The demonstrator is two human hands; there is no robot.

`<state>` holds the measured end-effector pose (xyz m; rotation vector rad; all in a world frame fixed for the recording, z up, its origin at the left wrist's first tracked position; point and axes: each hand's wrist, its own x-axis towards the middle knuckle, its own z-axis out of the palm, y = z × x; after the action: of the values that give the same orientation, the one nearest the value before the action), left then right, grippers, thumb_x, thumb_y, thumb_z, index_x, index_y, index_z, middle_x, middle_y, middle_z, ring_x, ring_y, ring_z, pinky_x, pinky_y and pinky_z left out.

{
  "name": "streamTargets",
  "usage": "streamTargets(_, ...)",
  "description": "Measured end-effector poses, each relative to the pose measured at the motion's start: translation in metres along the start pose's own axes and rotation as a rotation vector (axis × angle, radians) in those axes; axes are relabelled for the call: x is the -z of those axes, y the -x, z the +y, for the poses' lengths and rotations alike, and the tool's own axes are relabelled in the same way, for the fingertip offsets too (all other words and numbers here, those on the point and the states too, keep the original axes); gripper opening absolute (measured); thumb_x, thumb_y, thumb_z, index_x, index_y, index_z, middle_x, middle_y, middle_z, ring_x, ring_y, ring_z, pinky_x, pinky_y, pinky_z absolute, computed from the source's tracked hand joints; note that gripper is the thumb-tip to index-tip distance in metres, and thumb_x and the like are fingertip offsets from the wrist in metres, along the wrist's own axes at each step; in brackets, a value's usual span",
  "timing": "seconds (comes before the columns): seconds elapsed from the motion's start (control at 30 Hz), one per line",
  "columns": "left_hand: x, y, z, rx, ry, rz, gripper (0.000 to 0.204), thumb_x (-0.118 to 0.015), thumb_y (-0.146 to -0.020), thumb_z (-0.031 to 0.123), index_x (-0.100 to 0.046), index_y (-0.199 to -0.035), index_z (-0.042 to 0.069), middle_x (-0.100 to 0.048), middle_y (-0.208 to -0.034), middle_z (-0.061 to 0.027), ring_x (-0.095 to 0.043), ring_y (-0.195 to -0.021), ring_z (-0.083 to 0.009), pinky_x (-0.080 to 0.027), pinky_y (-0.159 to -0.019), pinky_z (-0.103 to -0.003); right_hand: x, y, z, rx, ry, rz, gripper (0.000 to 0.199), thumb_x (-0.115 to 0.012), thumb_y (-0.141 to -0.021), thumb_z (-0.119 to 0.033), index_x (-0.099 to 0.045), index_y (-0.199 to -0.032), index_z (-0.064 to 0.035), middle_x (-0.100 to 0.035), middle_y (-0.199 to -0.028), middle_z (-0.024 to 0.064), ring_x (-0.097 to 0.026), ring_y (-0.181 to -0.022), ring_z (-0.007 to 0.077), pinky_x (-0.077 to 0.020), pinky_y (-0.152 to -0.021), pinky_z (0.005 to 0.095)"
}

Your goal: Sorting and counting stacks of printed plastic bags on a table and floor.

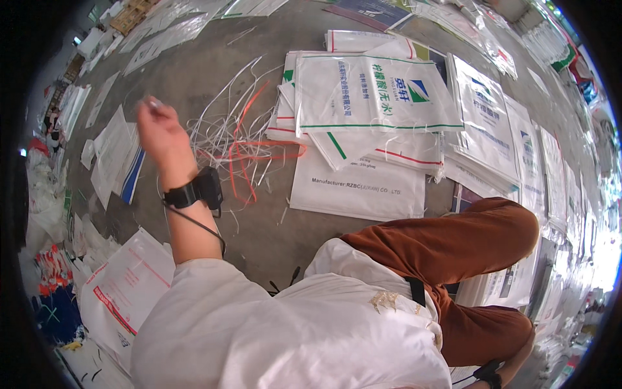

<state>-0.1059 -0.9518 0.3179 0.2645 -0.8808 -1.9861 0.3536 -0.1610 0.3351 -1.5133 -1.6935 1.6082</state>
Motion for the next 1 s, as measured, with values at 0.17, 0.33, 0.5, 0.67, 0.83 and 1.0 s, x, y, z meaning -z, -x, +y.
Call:
streamTargets(0.17,-0.131,0.107,0.107,-0.829,0.124,-0.364,0.027,-0.056,-0.103,0.025,-0.059,-0.095,0.000,-0.056,-0.087,-0.0051,-0.044,-0.066,-0.0115,-0.039,-0.063,-0.025,-0.018,0.008,0.007,0.119,0.029,-0.052,0.054,-0.046,-0.106,-0.042,-0.063,-0.131,0.0021,-0.064,-0.131,0.0137,-0.058,-0.123,0.0253,-0.0416,-0.107,0.0355)
streamTargets(0.33,-0.221,0.195,0.094,-0.999,0.297,-0.566,0.028,-0.054,-0.103,0.023,-0.058,-0.097,-0.004,-0.046,-0.077,-0.0023,-0.031,-0.060,-0.0125,-0.029,-0.056,-0.029,-0.018,0.048,0.026,0.244,0.045,-0.003,0.052,-0.046,-0.106,-0.041,-0.063,-0.130,0.0025,-0.064,-0.130,0.0141,-0.059,-0.121,0.0262,-0.0420,-0.106,0.0355)
streamTargets(0.5,-0.270,0.358,0.047,0.320,0.363,-1.430,0.016,-0.065,-0.099,0.017,-0.062,-0.108,0.004,-0.062,-0.088,-0.0008,-0.049,-0.069,-0.0082,-0.038,-0.061,-0.024,0.038,0.030,0.059,0.382,0.137,0.127,0.049,-0.046,-0.106,-0.037,-0.064,-0.129,0.0022,-0.064,-0.130,0.0154,-0.061,-0.118,0.0268,-0.0428,-0.105,0.0363)
streamTargets(0.67,-0.259,0.484,0.006,1.201,0.204,-1.632,0.024,-0.071,-0.097,0.015,-0.062,-0.116,0.003,-0.065,-0.095,-0.0034,-0.055,-0.071,-0.0084,-0.044,-0.064,-0.023,-0.009,0.073,0.024,0.561,0.662,0.422,0.030,-0.056,-0.099,-0.015,-0.067,-0.119,0.0036,-0.069,-0.119,0.0175,-0.064,-0.114,0.0285,-0.0453,-0.102,0.0360)
streamTargets(0.83,-0.237,0.556,-0.032,1.395,0.052,-1.739,0.037,-0.067,-0.098,0.011,-0.055,-0.131,0.000,-0.062,-0.090,-0.0031,-0.055,-0.073,-0.0082,-0.045,-0.069,-0.023,-0.072,0.117,-0.040,0.679,0.042,0.031,0.027,-0.062,-0.095,-0.007,-0.067,-0.121,0.0011,-0.069,-0.120,0.0144,-0.065,-0.111,0.0242,-0.0507,-0.095,0.0329)
streamTargets(1.0,-0.226,0.595,-0.041,1.431,-0.071,-1.881,0.052,-0.066,-0.098,0.010,-0.045,-0.145,0.000,-0.062,-0.094,-0.0031,-0.056,-0.079,-0.0082,-0.046,-0.075,-0.024,-0.133,0.085,-0.045,0.681,-0.079,-0.015,0.026,-0.067,-0.096,-0.010,-0.067,-0.120,0.0004,-0.072,-0.113,0.0107,-0.069,-0.098,0.0139,-0.0551,-0.081,0.0283)
